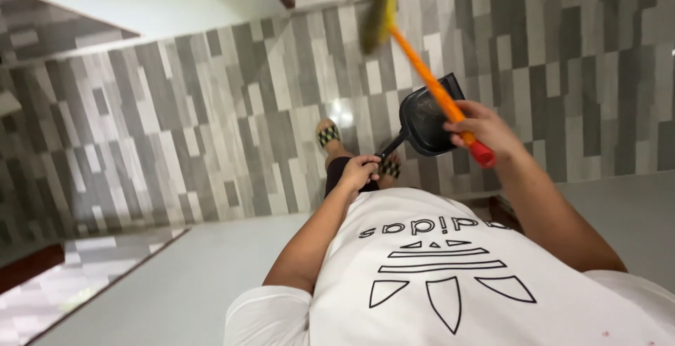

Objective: Sweep the floor with a broom and dustpan, then fold a towel on a bed.

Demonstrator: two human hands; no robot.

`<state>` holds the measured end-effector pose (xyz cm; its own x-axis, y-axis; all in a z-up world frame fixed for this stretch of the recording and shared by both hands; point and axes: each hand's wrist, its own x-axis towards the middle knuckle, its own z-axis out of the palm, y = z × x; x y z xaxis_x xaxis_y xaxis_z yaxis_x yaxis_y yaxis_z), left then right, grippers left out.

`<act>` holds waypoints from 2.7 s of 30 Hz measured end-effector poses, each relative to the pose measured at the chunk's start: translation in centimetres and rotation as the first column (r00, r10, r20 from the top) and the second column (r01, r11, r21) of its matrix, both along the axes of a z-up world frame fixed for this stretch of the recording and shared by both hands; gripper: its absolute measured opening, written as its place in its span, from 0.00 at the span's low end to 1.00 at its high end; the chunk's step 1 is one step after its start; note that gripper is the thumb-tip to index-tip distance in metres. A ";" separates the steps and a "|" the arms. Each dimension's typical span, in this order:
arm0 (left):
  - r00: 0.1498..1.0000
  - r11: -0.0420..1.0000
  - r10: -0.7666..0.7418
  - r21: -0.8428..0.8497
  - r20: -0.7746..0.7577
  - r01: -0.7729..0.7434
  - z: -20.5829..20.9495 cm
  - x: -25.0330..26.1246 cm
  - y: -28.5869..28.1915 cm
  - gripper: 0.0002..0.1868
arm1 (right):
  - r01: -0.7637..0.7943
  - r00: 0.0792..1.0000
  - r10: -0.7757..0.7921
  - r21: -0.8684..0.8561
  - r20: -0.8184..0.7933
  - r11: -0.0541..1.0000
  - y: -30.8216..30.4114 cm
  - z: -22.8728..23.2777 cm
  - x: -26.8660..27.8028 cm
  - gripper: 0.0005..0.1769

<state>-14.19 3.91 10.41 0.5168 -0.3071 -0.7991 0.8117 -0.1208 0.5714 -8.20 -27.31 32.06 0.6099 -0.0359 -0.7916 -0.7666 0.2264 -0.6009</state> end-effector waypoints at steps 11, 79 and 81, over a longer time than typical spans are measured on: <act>0.994 0.993 -0.091 -0.064 0.068 0.095 -1.9 18.2 1.9 0.12 | 0.125 0.980 -0.181 0.438 0.087 0.890 11.7 -16.9 27.1 0.33; 0.679 0.676 -0.732 -0.075 0.048 0.733 5.7 133.8 -24.5 0.13 | 0.465 0.885 -0.466 0.045 0.005 0.884 -13.0 -13.4 125.9 0.32; 0.714 0.713 -0.700 -0.072 -0.011 0.698 6.3 137.1 -25.4 0.13 | 0.399 0.914 -0.398 0.002 0.075 0.917 -12.9 -8.9 127.7 0.36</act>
<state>122.91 -21.46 16.72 0.1080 -0.6154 -0.7808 0.5285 -0.6297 0.5694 119.53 -40.25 23.18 0.5982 -0.2976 -0.7441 -0.5692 0.4958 -0.6559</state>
